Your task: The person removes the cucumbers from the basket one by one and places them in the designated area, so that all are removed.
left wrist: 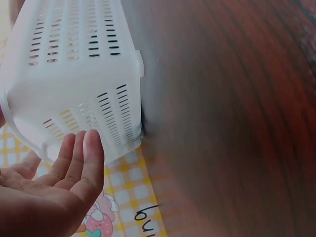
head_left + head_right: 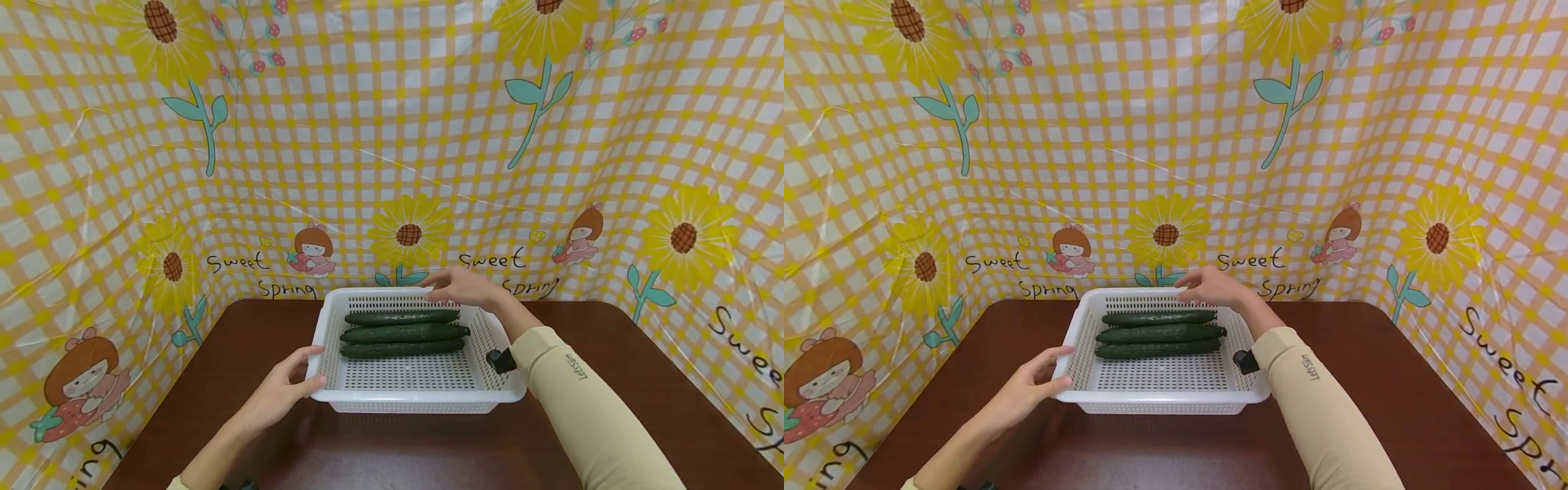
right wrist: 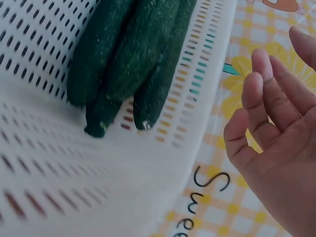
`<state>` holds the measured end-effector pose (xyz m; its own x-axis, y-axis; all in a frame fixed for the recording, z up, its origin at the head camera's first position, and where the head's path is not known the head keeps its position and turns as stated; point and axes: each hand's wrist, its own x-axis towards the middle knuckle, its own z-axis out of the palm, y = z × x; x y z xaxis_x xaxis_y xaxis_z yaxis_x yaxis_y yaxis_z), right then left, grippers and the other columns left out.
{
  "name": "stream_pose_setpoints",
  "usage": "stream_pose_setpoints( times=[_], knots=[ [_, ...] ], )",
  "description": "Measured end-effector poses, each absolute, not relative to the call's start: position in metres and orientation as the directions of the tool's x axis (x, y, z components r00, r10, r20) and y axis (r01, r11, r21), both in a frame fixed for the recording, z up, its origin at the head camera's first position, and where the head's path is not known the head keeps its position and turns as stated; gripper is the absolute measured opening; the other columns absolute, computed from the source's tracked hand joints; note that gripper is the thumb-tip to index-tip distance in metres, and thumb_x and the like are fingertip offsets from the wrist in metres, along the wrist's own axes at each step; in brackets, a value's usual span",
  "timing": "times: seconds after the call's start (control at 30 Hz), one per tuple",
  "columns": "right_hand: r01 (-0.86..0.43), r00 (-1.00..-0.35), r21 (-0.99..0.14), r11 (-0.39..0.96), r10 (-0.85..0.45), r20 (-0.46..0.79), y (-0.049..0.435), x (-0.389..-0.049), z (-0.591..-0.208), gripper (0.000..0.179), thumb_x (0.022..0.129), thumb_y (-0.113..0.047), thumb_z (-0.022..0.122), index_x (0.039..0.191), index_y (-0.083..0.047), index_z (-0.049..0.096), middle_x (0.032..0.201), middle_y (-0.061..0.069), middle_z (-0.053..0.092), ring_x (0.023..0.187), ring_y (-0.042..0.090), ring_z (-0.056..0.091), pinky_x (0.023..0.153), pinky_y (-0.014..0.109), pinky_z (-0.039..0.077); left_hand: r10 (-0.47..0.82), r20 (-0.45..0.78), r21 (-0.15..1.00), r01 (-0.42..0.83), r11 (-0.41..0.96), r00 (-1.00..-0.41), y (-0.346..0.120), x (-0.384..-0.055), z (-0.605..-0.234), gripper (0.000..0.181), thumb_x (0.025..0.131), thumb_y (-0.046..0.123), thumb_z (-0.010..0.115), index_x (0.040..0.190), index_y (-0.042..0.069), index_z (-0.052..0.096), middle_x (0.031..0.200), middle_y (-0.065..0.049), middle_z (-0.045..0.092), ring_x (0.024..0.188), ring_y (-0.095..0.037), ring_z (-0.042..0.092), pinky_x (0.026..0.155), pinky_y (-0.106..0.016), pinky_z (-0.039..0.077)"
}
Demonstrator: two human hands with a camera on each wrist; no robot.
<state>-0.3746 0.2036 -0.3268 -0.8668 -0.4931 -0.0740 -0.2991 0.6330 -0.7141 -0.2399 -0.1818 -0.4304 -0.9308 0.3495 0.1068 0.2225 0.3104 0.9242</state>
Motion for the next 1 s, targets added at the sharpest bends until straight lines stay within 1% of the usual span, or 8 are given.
stream_pose_setpoints(
  times=[0.07,0.13,0.27,0.4,0.5,0.67,0.83,1.0],
  knots=[
    [-0.282,-0.869,-0.736,0.615,-0.489,-0.076,0.201,-0.378,-0.331,0.050,0.097,-0.030,0.067,0.140,-0.007,0.058,0.124,0.017,0.068,0.102,0.030,0.063,0.091,0.051,0.050,0.351,0.106,0.928,0.220,0.302,-0.930,-0.182,-0.240,-0.431,0.061,0.096,0.024,0.071,0.148,0.008,0.044,0.130,-0.023,0.058,0.105,-0.020,0.063,0.081,-0.029,0.053],
    [-0.272,-0.872,-0.755,0.596,-0.485,-0.069,0.199,-0.381,-0.335,0.049,0.097,-0.029,0.068,0.139,-0.006,0.059,0.126,0.016,0.066,0.104,0.032,0.062,0.095,0.056,0.048,0.353,0.102,0.931,0.214,0.297,-0.930,-0.182,-0.241,-0.431,0.061,0.096,0.025,0.070,0.148,0.008,0.043,0.131,-0.023,0.057,0.104,-0.020,0.063,0.081,-0.030,0.054],
    [-0.240,-0.881,-0.782,0.576,-0.467,-0.074,0.195,-0.384,-0.345,0.048,0.097,-0.030,0.067,0.140,-0.008,0.059,0.134,0.015,0.059,0.108,0.035,0.058,0.097,0.057,0.045,0.354,0.091,0.926,0.209,0.313,-0.931,-0.180,-0.243,-0.429,0.061,0.096,0.026,0.070,0.149,0.009,0.043,0.132,-0.023,0.056,0.103,-0.022,0.062,0.081,-0.032,0.053],
    [-0.180,-0.891,-0.809,0.560,-0.441,-0.108,0.193,-0.385,-0.356,0.051,0.097,-0.032,0.067,0.142,-0.009,0.057,0.147,0.015,0.048,0.123,0.038,0.051,0.105,0.058,0.041,0.364,0.084,0.921,0.211,0.327,-0.928,-0.178,-0.244,-0.427,0.060,0.096,0.024,0.069,0.149,0.010,0.043,0.133,-0.024,0.056,0.105,-0.025,0.062,0.082,-0.036,0.053],
    [-0.148,-0.897,-0.818,0.556,-0.424,-0.126,0.191,-0.388,-0.364,0.055,0.095,-0.036,0.069,0.142,-0.011,0.057,0.153,0.013,0.044,0.133,0.036,0.047,0.110,0.057,0.038,0.368,0.082,0.923,0.210,0.322,-0.926,-0.177,-0.244,-0.427,0.059,0.097,0.022,0.069,0.148,0.009,0.043,0.133,-0.024,0.056,0.105,-0.026,0.062,0.082,-0.038,0.053],
    [-0.125,-0.903,-0.814,0.567,-0.405,-0.143,0.187,-0.394,-0.377,0.056,0.094,-0.040,0.070,0.142,-0.015,0.058,0.151,0.011,0.048,0.133,0.035,0.049,0.109,0.056,0.039,0.361,0.074,0.922,0.202,0.331,-0.930,-0.179,-0.243,-0.428,0.059,0.097,0.022,0.068,0.149,0.010,0.043,0.132,-0.023,0.055,0.103,-0.025,0.060,0.081,-0.036,0.051],
    [-0.125,-0.917,-0.790,0.600,-0.374,-0.139,0.186,-0.394,-0.383,0.049,0.097,-0.032,0.067,0.141,-0.012,0.060,0.148,0.013,0.053,0.129,0.036,0.053,0.107,0.056,0.041,0.357,0.059,0.918,0.191,0.347,-0.932,-0.181,-0.242,-0.428,0.060,0.098,0.026,0.068,0.150,0.013,0.042,0.131,-0.021,0.056,0.103,-0.024,0.060,0.081,-0.033,0.051],
    [-0.136,-0.920,-0.771,0.623,-0.369,-0.135,0.184,-0.394,-0.386,0.046,0.098,-0.028,0.065,0.140,-0.010,0.059,0.149,0.015,0.052,0.133,0.038,0.050,0.108,0.057,0.040,0.356,0.061,0.919,0.192,0.345,-0.933,-0.182,-0.241,-0.430,0.060,0.098,0.029,0.068,0.150,0.014,0.042,0.131,-0.019,0.056,0.104,-0.023,0.060,0.081,-0.031,0.051]
  ],
)
